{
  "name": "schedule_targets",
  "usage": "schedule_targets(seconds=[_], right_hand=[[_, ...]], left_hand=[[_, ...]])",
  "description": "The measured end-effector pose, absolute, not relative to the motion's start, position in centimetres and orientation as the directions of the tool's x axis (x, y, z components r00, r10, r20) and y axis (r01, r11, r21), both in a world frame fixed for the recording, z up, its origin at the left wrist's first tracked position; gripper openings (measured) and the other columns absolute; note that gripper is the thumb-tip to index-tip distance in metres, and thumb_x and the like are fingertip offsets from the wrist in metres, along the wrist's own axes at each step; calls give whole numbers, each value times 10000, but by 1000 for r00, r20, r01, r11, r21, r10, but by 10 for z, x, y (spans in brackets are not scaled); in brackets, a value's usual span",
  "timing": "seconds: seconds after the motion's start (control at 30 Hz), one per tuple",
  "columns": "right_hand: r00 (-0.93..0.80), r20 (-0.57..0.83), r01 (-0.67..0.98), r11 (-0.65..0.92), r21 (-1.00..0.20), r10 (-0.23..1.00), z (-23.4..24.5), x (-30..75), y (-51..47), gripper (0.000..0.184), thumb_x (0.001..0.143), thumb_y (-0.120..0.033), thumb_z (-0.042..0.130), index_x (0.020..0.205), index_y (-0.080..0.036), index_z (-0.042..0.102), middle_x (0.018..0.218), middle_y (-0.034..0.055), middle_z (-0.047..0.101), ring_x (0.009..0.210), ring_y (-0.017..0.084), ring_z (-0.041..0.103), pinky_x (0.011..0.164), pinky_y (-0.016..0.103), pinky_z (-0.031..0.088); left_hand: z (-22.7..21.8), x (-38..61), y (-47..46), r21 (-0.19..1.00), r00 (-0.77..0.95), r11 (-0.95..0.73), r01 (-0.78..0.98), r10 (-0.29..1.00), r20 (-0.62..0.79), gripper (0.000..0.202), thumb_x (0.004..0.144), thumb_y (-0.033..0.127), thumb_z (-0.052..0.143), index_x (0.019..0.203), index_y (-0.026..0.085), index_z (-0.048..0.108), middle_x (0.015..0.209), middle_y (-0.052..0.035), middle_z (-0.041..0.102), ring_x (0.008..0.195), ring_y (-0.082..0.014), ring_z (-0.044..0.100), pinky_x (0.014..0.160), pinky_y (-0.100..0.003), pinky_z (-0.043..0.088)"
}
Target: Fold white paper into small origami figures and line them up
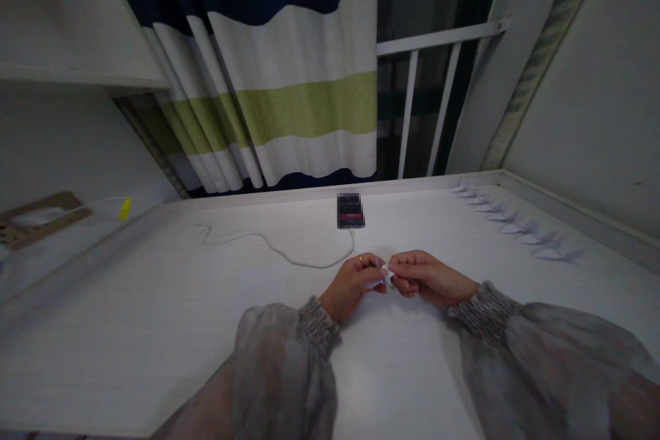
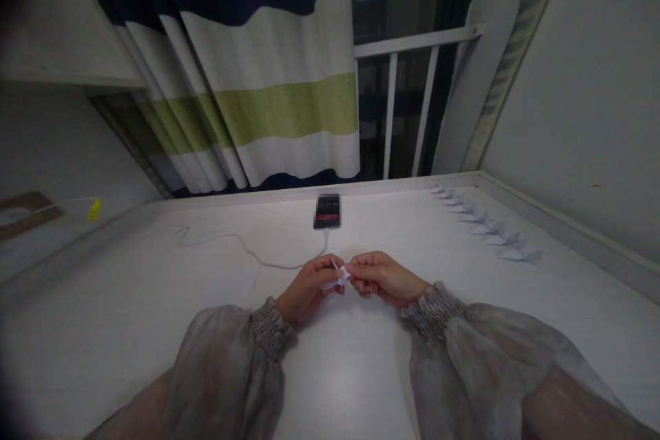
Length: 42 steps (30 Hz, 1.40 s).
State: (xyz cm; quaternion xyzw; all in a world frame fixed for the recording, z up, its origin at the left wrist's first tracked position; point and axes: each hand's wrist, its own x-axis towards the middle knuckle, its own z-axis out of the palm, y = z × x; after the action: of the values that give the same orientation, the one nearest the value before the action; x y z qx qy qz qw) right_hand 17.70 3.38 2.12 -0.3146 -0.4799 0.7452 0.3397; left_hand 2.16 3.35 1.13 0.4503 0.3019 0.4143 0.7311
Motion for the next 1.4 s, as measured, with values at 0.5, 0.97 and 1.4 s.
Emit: schedule_targets(seconds=[0.5,0.97,1.4], right_hand=[[-482,-118,-164,-222,-961,868,21,182,39,318,714,-391,584,566,-116,524,403,-29,499,345,46,378,383,209,269],[-518,-140,-182,-269,-946,844,24,184,38,283,639,-337,655,547,-132,483,404,-48,478,342,32,347,386,201,228],[-593,-96,-325,-346,-880,800,25,175,31,308,633,-318,673,516,-139,452,420,-56,396,378,30,283,390,203,169]], left_hand=[[11,20,34,910,477,245,-334,877,-61,198,549,210,676,660,117,541,619,4,513,582,-80,465,550,-226,390],[9,19,34,914,508,250,-320,860,-57,183,565,223,659,682,112,571,623,-7,520,573,-88,465,560,-245,387],[10,19,34,915,503,251,-318,862,-62,206,549,228,671,695,112,583,650,-19,554,557,-87,484,568,-249,387]])
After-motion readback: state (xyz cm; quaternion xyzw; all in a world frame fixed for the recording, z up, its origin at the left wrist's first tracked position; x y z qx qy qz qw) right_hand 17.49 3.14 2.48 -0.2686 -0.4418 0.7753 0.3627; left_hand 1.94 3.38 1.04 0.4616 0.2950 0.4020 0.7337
